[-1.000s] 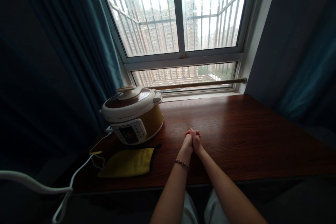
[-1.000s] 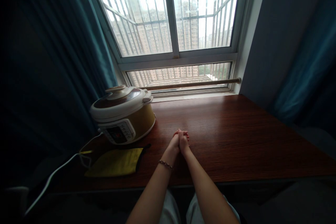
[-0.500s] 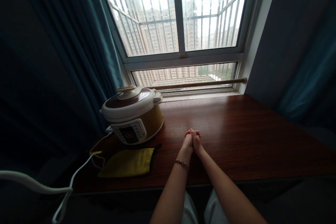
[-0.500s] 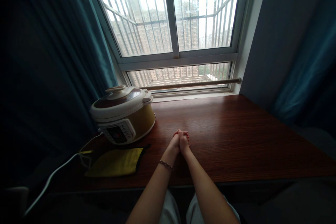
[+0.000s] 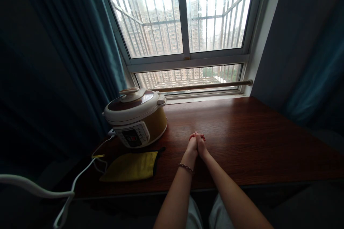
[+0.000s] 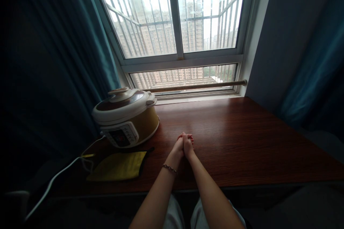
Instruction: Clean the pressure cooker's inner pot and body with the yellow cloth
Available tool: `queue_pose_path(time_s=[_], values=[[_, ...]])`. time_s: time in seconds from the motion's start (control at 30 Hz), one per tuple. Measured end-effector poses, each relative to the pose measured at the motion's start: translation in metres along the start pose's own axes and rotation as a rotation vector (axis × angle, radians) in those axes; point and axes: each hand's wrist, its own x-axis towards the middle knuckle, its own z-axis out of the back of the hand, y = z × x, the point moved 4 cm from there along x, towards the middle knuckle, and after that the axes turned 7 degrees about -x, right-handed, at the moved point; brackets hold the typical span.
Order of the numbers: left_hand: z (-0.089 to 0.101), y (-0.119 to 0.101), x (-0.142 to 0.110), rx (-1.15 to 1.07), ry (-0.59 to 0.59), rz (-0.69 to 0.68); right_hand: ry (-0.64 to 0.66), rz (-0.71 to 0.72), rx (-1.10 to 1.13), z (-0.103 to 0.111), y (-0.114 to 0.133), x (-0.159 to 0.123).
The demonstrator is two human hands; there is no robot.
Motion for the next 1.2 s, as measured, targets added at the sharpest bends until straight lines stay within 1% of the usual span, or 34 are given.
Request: queue_pose_path(time_s=[0.43, 0.83, 1.2], values=[[-0.0004, -0.0003, -0.0013, 0.007, -0.001, 0.007, 0.006, 0.017, -0.002, -0.0003, -0.0009, 0.0006], [-0.0010, -0.0007, -0.0019, 0.013, 0.010, 0.021, -0.003, 0.002, -0.003, 0.0002, -0.0019, 0.0010], [-0.0008, -0.0005, -0.0019, 0.019, 0.011, 0.020, -0.013, 0.003, -0.023, 0.0004, 0.0038, -0.0017]])
